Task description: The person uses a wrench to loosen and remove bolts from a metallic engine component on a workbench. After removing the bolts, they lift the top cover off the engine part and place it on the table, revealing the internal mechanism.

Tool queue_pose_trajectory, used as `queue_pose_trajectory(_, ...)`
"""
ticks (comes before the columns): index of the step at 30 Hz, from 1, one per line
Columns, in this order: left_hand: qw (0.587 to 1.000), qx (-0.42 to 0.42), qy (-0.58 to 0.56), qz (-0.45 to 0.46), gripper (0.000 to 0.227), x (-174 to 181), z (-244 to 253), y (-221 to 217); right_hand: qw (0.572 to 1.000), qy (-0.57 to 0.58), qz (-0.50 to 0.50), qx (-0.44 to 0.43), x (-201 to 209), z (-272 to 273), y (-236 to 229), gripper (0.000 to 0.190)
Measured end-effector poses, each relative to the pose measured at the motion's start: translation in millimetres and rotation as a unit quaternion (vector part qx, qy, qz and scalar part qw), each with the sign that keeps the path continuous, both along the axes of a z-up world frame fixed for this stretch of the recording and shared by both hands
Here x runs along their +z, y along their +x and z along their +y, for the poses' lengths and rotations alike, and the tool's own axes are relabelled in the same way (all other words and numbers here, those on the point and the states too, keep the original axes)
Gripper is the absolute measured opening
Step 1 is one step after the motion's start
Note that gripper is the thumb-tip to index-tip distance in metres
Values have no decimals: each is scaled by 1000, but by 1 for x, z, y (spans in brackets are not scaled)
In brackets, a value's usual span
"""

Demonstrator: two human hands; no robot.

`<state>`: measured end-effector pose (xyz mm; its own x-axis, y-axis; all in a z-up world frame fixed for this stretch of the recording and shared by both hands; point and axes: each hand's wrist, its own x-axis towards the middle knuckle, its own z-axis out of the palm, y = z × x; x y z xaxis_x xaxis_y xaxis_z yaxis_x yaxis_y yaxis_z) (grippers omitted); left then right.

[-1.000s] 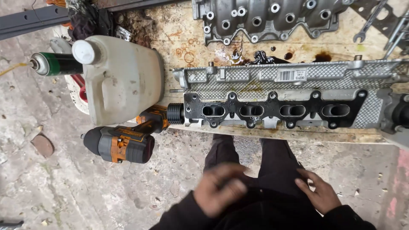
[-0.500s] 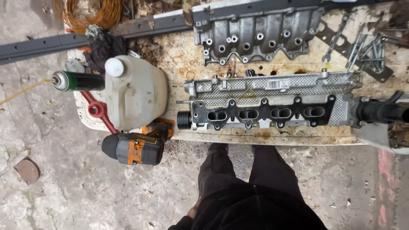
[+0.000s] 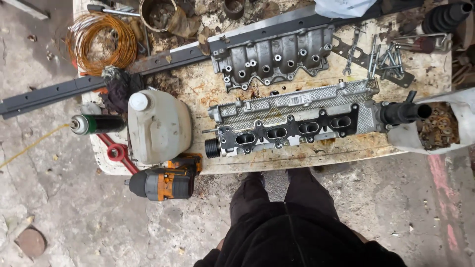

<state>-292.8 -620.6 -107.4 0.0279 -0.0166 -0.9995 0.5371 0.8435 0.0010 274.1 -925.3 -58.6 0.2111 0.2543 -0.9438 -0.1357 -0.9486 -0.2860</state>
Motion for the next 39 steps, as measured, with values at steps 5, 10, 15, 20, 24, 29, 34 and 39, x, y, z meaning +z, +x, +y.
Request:
queue_pose_trajectory(5,924,-290,141,-204,54,-68,-2,-47,998,17,35,-42,-49,32,-8,62)
queue_pose_trajectory(10,915,-299,197,-184,56,-32,11,-42,993,30,56,-101,-96,24,1,61)
queue_pose_trajectory(15,900,-311,250,-176,47,-14,33,-24,990,-13,73,-121,-116,47,13,57)
queue_pose_trajectory(20,882,-311,350,-50,37,239,190,131,983,-105,109,-105,-121,51,8,54)
queue_pose_trajectory(24,831,-321,447,-84,49,323,279,250,998,-27,55,16,-69,126,10,44)
queue_pose_trajectory(29,766,-501,398,-64,78,303,326,337,969,-17,-109,220,67,278,17,38)
queue_pose_trajectory(34,752,-530,387,-63,77,256,339,350,969,126,-205,61,186,391,41,42)
queue_pose_trajectory(39,838,-490,228,-77,77,259,359,375,771,386,-505,27,224,453,80,48)
